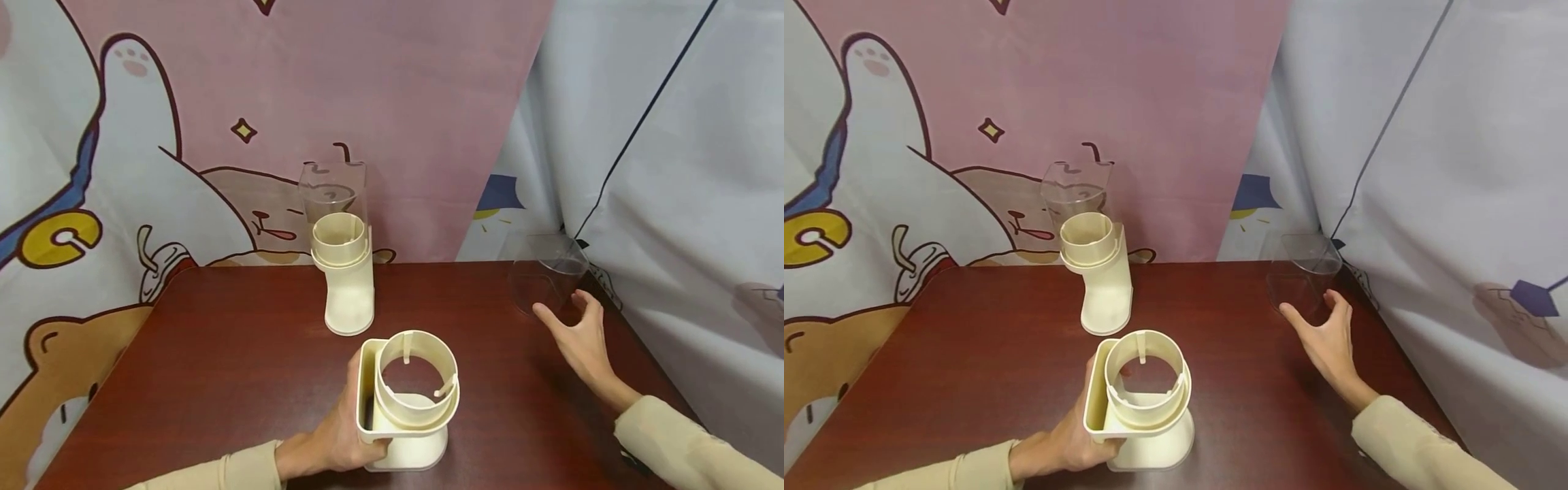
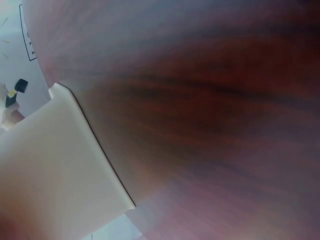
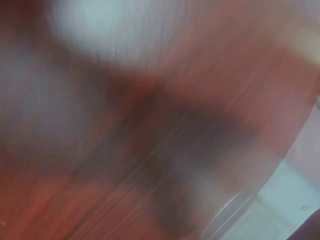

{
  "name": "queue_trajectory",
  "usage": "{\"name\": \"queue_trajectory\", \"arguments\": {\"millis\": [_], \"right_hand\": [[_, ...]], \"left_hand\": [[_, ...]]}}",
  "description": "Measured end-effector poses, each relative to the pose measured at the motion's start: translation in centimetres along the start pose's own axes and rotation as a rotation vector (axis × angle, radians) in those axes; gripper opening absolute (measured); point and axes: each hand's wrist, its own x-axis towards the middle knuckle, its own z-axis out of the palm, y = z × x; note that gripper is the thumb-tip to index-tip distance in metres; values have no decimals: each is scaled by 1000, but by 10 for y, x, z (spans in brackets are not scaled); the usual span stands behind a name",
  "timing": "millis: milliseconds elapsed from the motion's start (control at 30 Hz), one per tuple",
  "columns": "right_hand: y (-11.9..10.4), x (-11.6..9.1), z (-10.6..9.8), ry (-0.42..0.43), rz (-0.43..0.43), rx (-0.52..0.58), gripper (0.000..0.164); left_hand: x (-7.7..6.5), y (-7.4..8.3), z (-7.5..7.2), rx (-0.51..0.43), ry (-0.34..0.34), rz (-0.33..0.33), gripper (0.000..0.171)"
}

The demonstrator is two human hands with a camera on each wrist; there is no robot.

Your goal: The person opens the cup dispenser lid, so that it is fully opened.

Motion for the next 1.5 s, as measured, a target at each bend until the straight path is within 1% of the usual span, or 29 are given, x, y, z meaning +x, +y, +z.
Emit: {"name": "queue_trajectory", "arguments": {"millis": [200, 300, 367, 533, 600, 667, 800, 867, 933, 1033, 1267, 1400, 1500], "right_hand": [[-22, -38, 7, -70, -106, 49, 81], [-35, -59, 13, -111, -212, 82, 69], [-44, -72, 17, -150, -298, 123, 61], [-70, -93, 26, -246, -486, 265, 53], [-81, -98, 29, -289, -547, 322, 52], [-91, -100, 32, -327, -615, 355, 54], [-108, -104, 37, -375, -741, 371, 65], [-113, -106, 39, -393, -791, 370, 70], [-118, -108, 41, -426, -814, 383, 72], [-122, -111, 45, -474, -827, 401, 72], [-132, -116, 54, -557, -799, 421, 69], [-134, -120, 61, -672, -792, 479, 64], [-131, -122, 66, -728, -803, 516, 61]], "left_hand": [[0, 0, 0, -6, -8, 0, 121], [0, 1, -1, -7, -7, 5, 121], [0, 1, -2, -1, -4, 9, 120], [0, -1, -2, 7, -7, 14, 120], [0, -1, -3, 12, -11, 14, 121], [1, -1, -3, 16, -13, 9, 122], [1, 0, -2, 9, -13, -2, 121], [1, 0, -1, 19, -10, -2, 120], [1, 0, 0, 28, -5, 4, 119], [1, 0, 0, 44, 1, 12, 117], [1, 3, 1, 54, 1, 2, 119], [1, 5, 3, 36, -4, -7, 120], [2, 4, 5, 16, -8, -5, 120]]}}
